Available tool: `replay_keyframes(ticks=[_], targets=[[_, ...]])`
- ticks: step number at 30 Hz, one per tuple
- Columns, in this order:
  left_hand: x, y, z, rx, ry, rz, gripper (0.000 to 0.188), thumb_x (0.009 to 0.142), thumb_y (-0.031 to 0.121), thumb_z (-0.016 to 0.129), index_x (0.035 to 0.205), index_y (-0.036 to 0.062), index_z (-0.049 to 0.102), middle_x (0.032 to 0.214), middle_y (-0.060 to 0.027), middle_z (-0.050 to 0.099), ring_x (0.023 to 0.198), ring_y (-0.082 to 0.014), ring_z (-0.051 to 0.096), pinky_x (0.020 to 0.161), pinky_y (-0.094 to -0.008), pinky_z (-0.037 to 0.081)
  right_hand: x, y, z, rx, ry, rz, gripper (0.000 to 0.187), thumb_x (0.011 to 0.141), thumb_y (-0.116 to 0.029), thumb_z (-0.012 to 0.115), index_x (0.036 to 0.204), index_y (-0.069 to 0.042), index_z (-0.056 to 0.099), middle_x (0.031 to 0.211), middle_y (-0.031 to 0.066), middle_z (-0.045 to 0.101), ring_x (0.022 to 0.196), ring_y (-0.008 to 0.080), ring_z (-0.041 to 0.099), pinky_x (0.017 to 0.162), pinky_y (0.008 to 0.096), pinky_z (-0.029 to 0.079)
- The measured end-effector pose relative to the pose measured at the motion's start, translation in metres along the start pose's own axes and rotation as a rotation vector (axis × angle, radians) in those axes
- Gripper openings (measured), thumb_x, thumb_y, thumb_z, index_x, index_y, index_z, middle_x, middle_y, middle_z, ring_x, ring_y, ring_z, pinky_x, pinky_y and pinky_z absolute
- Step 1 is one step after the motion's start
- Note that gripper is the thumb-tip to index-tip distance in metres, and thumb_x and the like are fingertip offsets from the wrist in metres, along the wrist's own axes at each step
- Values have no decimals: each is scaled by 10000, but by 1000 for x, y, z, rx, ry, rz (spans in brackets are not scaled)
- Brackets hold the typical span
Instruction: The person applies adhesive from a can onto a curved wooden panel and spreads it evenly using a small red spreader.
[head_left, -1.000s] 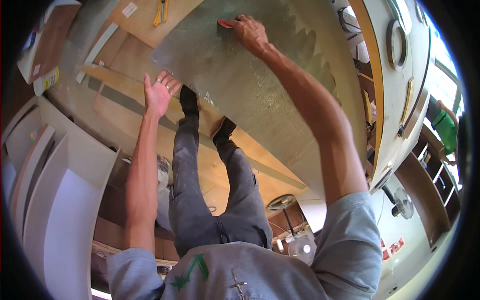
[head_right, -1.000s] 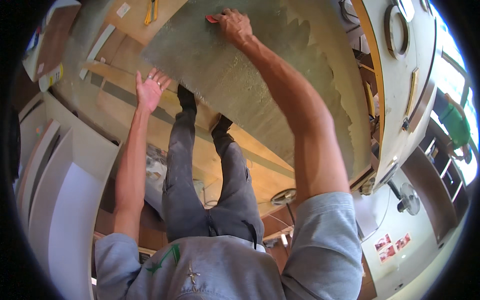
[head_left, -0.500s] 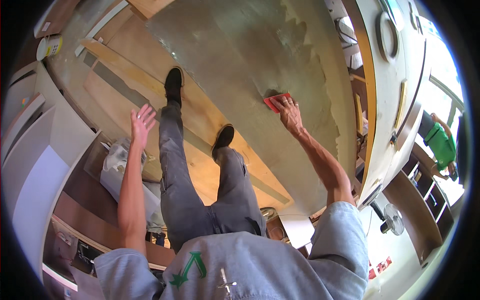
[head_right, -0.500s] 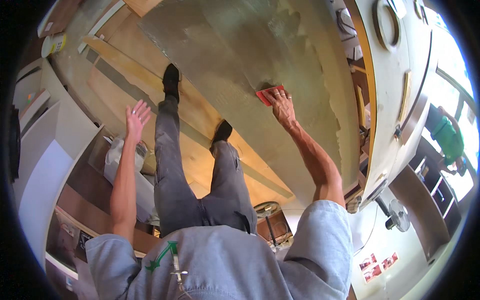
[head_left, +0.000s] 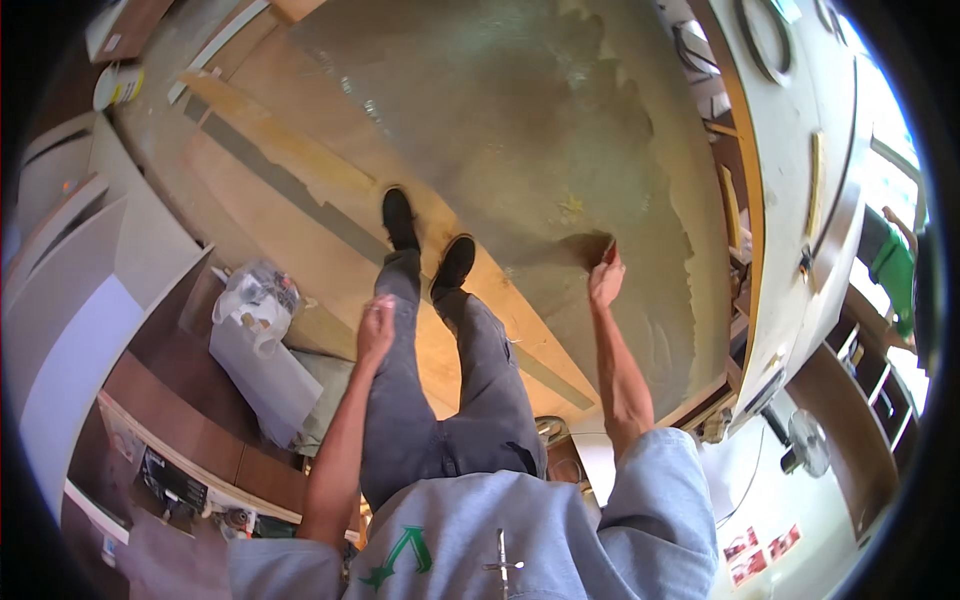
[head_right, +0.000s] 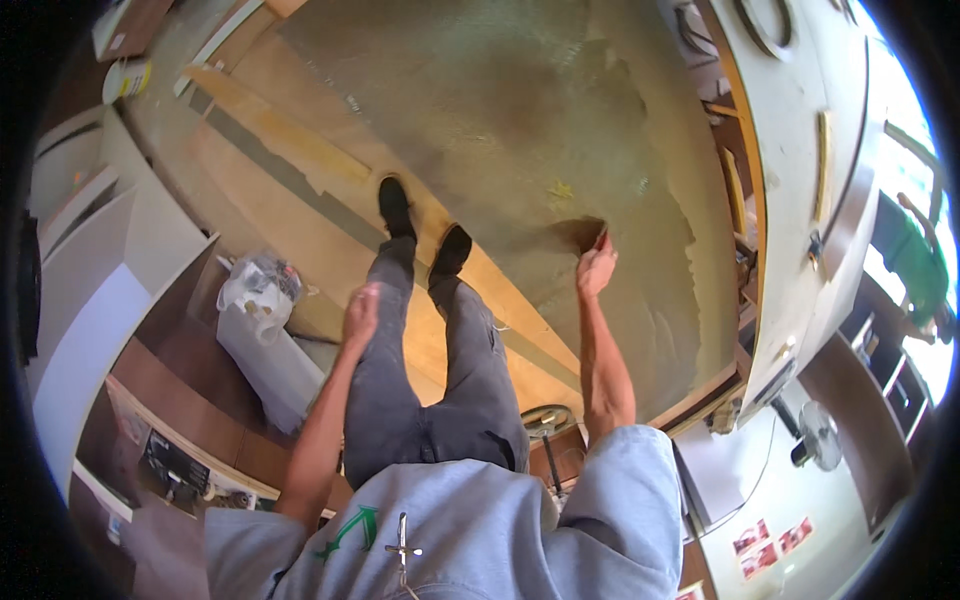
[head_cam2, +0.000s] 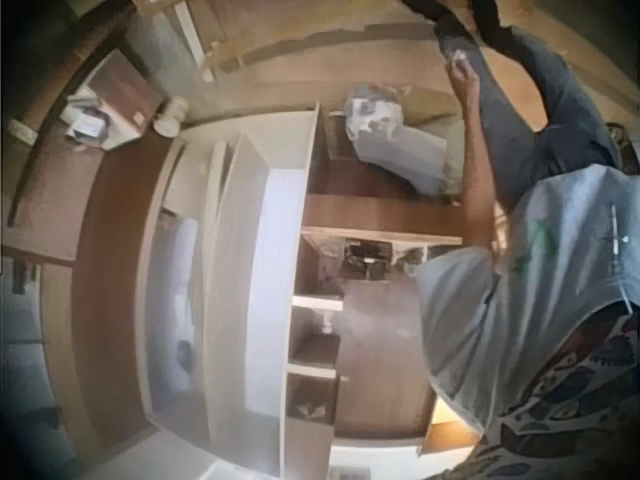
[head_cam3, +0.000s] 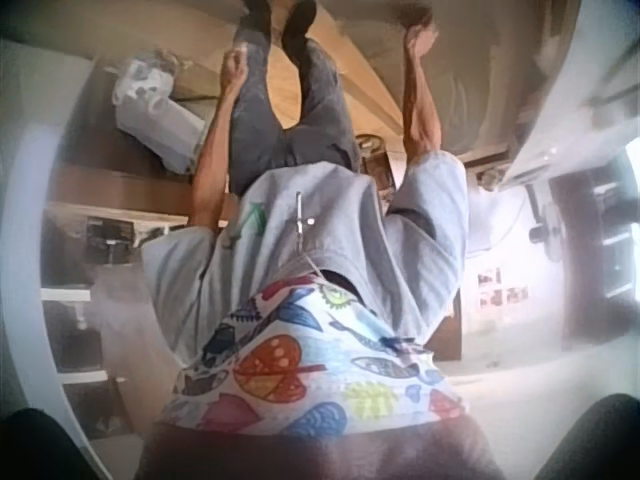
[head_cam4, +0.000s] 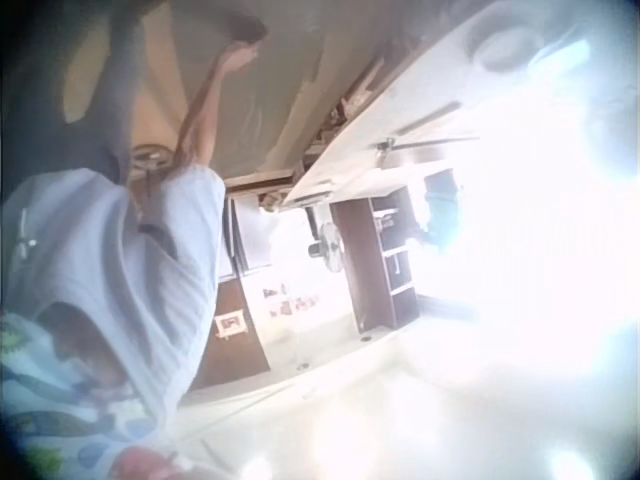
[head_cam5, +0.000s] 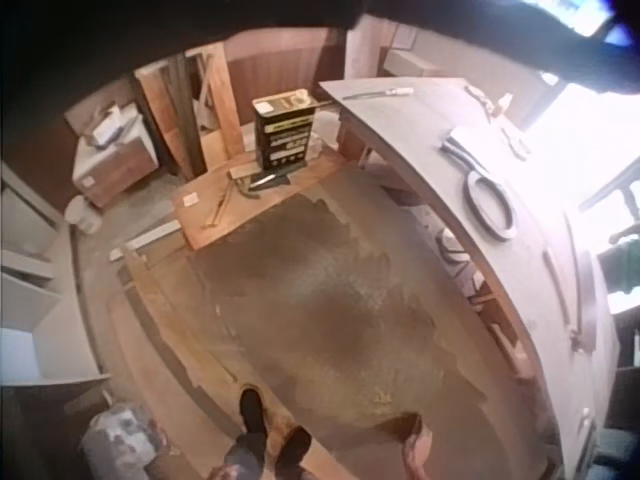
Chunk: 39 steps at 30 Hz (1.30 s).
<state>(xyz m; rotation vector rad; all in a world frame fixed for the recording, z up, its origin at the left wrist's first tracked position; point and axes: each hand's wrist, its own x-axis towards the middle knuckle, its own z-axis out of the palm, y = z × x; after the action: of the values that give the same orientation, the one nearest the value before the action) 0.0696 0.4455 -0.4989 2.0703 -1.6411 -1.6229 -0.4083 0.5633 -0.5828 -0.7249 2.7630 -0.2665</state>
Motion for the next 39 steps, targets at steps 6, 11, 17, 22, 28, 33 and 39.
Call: replay_keyframes(ticks=[6, 11, 17, 22, 28, 33, 39], targets=[[17, 43, 12, 146, 3, -38, 388, 999, 371, 613, 1142, 24, 708, 1215, -179, 699, 1133, -380, 660, 977, -434, 521, 110, -9, 63, -64, -80, 236, 353, 962, -268, 524, 1076, 25, 686, 926, 248, 716, 829, 465, 701, 749, 505, 582], [36, 33, -14, 106, 25, -84, 374, 996, 362, 620, 1129, 24, 711, 1183, -185, 710, 1105, -386, 674, 952, -443, 531, 167, -195, 83, 374, -45, 495, 397, 942, -330, 547, 1035, 30, 685, 830, 214, 737, 788, 380, 746, 698, 460, 604], [56, 27, -32, 75, -4, -176, 350, 992, 341, 634, 1115, 24, 717, 1148, -189, 720, 1065, -392, 685, 937, -442, 540, 213, -429, 80, -86, -188, -175, 430, 870, -273, 557, 1228, -64, 671, 1094, 204, 745, 1006, 378, 729, 848, 512, 571], [65, 12, -25, 32, 13, -116, 343, 1010, 325, 615, 1107, 14, 723, 1101, -194, 730, 1052, -368, 689, 923, -432, 537, 220, -571, 114, -135, -122, -350, 314, 907, -206, 652, 1220, -180, 658, 1216, 170, 618, 1131, 366, 655, 919, 466, 562], [69, 35, -9, 38, -107, -119, 339, 1022, 315, 596, 1111, 13, 724, 1103, -187, 730, 1059, -362, 686, 929, -434, 533, 216, -587, 137, -125, 70, -629, 316, 955, -166, 568, 1252, -102, 653, 1215, 166, 607, 1214, 334, 580, 947, 524, 502], [68, 29, -20, 150, -135, -111, 333, 1027, 303, 589, 1121, 12, 724, 1106, -181, 729, 1050, -352, 693, 924, -432, 535, 174, -618, 138, -261, -122, -746, 320, 937, -199, 608, 1236, -108, 675, 1299, 110, 583, 1275, 284, 525, 1008, 509, 443], [70, 18, -18, 203, -109, -72, 313, 1027, 285, 597, 1118, 13, 723, 1098, -173, 728, 1048, -334, 697, 921, -419, 539, 146, -568, 118, -283, -61, -1088, 290, 908, -213, 654, 1184, -164, 729, 1272, 67, 599, 1263, 264, 529, 1045, 486, 415]])
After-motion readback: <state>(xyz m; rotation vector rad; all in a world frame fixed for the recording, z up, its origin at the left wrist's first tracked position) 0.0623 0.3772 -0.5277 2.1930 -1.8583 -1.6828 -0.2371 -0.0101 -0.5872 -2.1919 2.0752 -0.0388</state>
